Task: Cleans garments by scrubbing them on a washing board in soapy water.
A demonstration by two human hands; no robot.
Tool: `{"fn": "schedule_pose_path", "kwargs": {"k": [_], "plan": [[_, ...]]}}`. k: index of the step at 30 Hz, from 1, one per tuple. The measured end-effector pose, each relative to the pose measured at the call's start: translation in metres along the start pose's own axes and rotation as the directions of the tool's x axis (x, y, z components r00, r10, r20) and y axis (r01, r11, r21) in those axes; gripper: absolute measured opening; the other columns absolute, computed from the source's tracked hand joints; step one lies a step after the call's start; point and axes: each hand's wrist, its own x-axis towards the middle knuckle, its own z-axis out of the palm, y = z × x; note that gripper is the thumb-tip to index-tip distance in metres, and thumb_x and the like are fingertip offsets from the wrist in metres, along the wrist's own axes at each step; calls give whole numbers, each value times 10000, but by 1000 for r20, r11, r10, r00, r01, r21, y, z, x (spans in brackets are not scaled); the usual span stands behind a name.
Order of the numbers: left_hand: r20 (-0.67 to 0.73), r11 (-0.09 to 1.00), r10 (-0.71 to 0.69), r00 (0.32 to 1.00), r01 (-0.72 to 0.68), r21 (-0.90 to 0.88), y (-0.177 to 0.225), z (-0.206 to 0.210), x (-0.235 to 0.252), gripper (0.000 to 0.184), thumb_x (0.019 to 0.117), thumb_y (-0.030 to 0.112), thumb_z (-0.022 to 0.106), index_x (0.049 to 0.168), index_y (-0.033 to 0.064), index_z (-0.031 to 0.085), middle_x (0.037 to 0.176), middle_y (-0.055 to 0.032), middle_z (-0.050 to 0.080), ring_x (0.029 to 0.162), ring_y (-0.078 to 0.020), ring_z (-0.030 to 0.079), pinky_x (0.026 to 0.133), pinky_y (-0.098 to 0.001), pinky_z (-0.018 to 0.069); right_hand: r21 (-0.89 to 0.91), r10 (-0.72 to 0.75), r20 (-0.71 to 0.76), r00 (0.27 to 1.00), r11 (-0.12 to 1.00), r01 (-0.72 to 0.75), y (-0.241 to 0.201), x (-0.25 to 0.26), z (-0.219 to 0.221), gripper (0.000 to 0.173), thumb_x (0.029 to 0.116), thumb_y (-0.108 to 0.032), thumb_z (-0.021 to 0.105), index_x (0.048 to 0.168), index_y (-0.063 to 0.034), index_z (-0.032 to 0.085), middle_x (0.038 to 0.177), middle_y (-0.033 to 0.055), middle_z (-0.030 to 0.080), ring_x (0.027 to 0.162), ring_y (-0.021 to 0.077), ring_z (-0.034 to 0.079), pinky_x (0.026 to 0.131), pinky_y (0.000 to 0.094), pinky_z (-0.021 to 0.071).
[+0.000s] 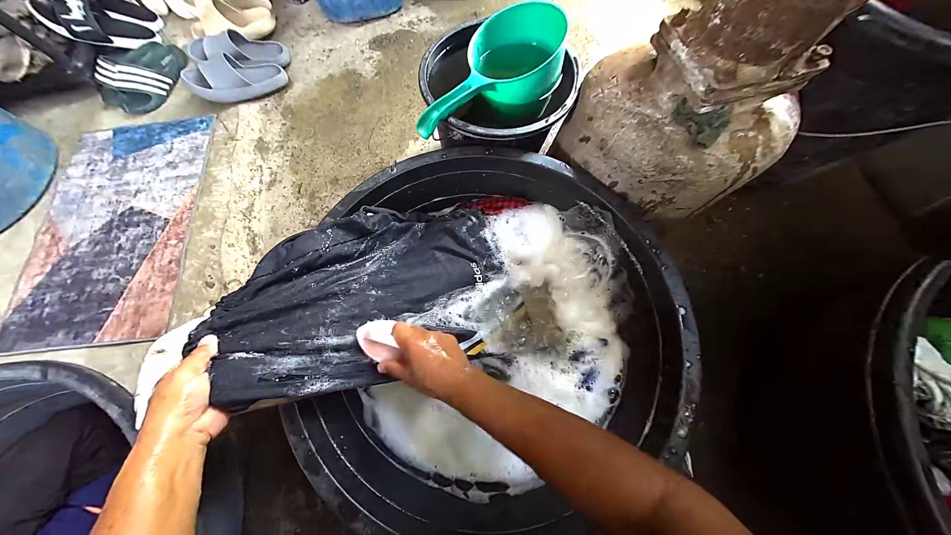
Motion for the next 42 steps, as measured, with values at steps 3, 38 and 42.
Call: {"fn": "schedule_pose_path", "kwargs": {"k": [3,38,42], "plan": [[-2,1000,3,1000,-3,17,-4,-2,-1,436,1098,380,373,1424,100,448,1241,-66,603,1072,-139,624,925,-404,527,-102,116,-100,988,987,-127,81,-17,-20,560,997,-383,670,1432,-47,564,1182,234,715,1053,417,713,909,635,552],[40,943,96,995,-78,-323,-13,2,-8,410,1125,344,299,1415,98,452,1235,-37,621,1106,-112,632,959,-372,543,-94,41,-126,991,994,-53,5,33,3,563,1002,-446,633,1403,-57,560,1217,220,695,1080,408,699,889,640,553],[18,938,92,996,-80,-336,-10,5,-6,415,1122,364,303,1391,101,478,1196,-43,641,1068,-122,651,916,-390,561,-132,442,-227,868,869,-477,122,-11,-78,587,1040,-352,603,1475,18,468,1288,313,638,1174,503,638,965,703,492]]}}
